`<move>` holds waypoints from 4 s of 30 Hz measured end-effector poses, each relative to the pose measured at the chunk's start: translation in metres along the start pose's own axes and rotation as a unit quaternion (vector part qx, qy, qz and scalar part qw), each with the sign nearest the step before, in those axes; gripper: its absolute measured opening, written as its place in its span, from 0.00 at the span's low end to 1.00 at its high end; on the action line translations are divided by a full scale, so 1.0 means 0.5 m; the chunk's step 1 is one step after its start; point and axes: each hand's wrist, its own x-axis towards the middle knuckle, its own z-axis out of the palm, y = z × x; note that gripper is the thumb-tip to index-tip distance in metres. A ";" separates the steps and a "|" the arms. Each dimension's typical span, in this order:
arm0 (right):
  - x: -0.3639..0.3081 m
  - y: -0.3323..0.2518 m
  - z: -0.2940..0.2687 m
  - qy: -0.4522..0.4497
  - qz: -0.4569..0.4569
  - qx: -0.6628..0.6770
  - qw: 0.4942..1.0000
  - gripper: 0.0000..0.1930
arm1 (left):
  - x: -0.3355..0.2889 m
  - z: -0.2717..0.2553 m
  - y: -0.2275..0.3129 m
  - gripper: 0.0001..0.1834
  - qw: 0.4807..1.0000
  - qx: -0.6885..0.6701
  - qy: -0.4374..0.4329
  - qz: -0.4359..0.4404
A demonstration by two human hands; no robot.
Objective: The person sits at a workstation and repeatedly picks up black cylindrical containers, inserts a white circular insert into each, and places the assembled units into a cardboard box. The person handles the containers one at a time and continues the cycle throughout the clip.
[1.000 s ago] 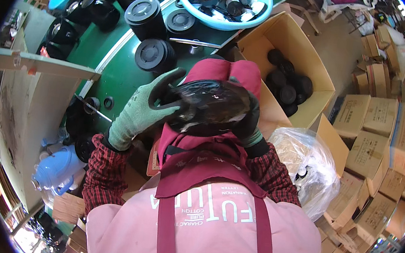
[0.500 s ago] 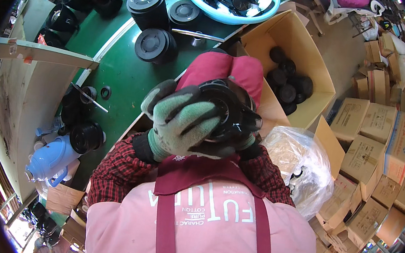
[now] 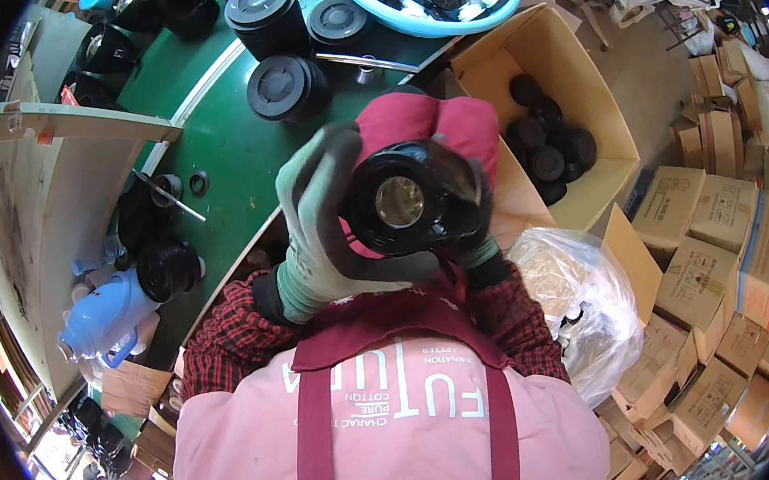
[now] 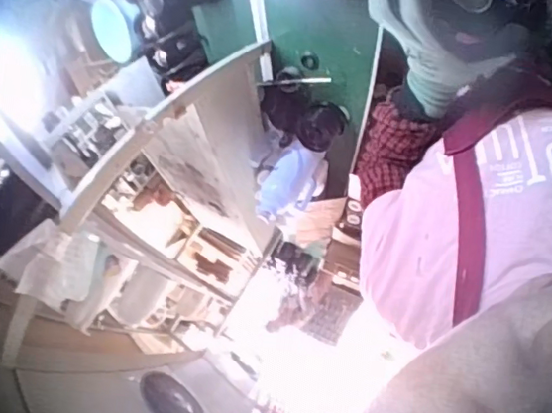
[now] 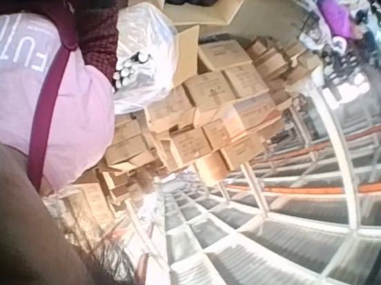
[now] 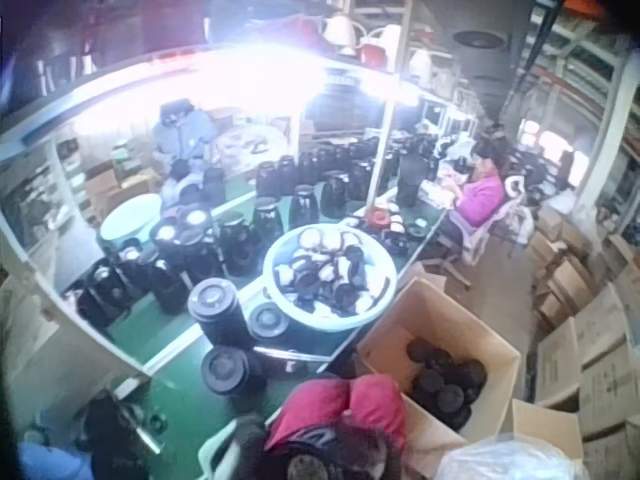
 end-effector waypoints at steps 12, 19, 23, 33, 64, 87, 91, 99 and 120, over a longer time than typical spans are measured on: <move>0.216 -0.135 0.085 -0.220 0.061 -0.454 0.861 0.18 | -0.067 0.151 -0.210 0.59 0.982 -0.008 -0.186 -0.035; 0.500 0.079 0.031 -0.102 0.082 -0.809 0.573 0.33 | -0.077 0.170 -0.222 0.54 0.975 -0.002 -0.220 -0.020; 0.495 0.101 0.018 -0.156 -0.004 -0.835 0.527 0.24 | -0.052 0.126 -0.223 0.53 0.965 -0.067 -0.237 -0.087; 0.208 -0.221 0.008 -0.222 0.003 -0.599 0.769 0.20 | 0.151 0.129 -0.121 0.25 0.967 0.166 -0.174 0.083; 0.066 -0.142 0.263 -0.310 -0.188 -0.449 0.817 0.11 | 0.184 0.359 -0.303 0.20 0.963 -0.185 -0.195 0.019; 0.388 0.108 0.118 -0.172 -0.007 -0.621 0.765 0.24 | 0.162 0.234 -0.134 0.17 0.683 0.185 -0.398 -0.583; 0.356 0.039 0.104 -0.214 0.013 -0.586 0.781 0.20 | 0.108 0.267 -0.139 0.25 0.794 0.353 -0.294 -0.399; 0.261 0.009 0.074 -0.047 -0.160 -0.745 0.646 0.16 | 0.092 0.148 -0.169 0.25 0.870 0.221 -0.416 -0.147; 0.275 -0.083 -0.065 0.057 -0.083 -0.653 0.750 0.17 | 0.038 0.163 -0.317 0.56 0.950 -0.216 -0.079 -0.213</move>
